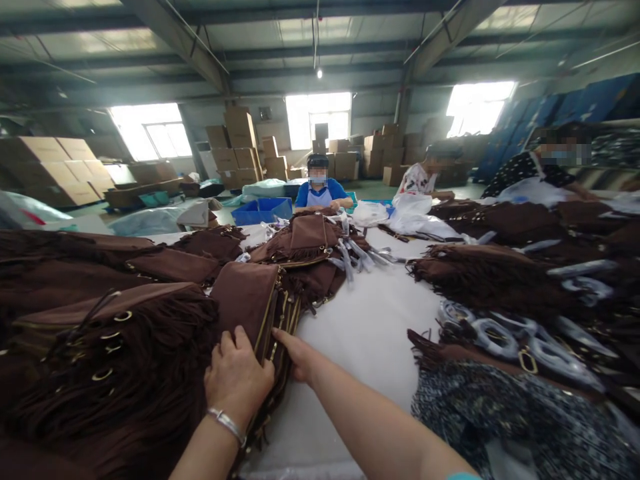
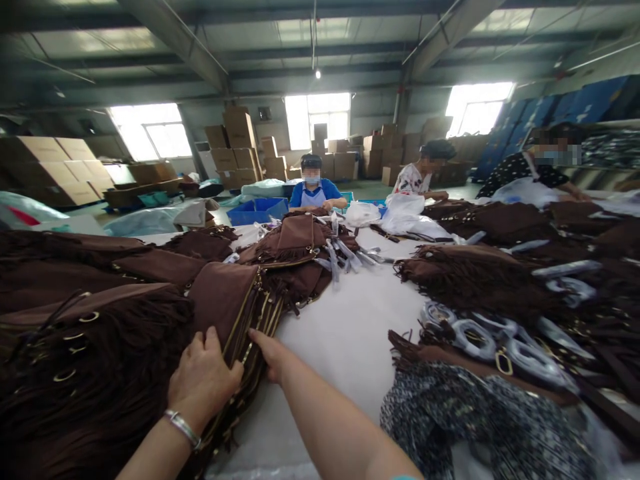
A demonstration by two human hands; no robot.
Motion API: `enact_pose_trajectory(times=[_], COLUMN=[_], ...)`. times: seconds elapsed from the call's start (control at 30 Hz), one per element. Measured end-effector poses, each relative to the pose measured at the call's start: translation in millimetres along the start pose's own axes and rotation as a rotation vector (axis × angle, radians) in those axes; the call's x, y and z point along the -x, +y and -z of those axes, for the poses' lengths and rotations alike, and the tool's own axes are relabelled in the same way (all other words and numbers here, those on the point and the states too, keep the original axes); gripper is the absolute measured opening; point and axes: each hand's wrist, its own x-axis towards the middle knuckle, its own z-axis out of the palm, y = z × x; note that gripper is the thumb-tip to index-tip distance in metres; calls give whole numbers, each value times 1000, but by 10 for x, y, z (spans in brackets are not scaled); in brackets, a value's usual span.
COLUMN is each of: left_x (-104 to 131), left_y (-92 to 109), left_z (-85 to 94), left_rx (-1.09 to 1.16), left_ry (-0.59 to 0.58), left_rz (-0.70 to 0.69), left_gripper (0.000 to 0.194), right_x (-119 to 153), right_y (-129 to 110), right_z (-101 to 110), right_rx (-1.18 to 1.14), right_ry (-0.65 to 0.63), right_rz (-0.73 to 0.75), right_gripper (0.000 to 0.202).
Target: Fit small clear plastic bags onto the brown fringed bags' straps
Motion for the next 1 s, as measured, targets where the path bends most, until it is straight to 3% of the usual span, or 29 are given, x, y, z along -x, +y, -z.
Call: enact_pose_trajectory(times=[0.2, 0.33, 0.4, 0.53, 0.83, 1.0], left_x=[-62, -120, -149, -203, -226, -215], left_y=[-43, -42, -39, -43, -67, -64], left_z=[-18, 69, 105, 121, 107, 50], left_rx=[-50, -70, -70, -52, -51, -40], left_ry=[-49, -91, -109, -113, -107, -73], left_rz=[-40, -82, -100, -111, -115, -99], left_gripper=[77, 76, 75, 72, 74, 74], right_x=[-7, 26, 45, 56, 91, 144], right_y=[-49, 29, 87, 181, 285, 277], right_z=[101, 98, 70, 6, -59, -63], right_rx=[233, -8, -134, -213, -93, -102], right_ry=[131, -80, -121, -30, 98, 89], right_rz=[-37, 48, 96, 184, 429, 380], right_gripper=[40, 37, 36, 34, 42, 40])
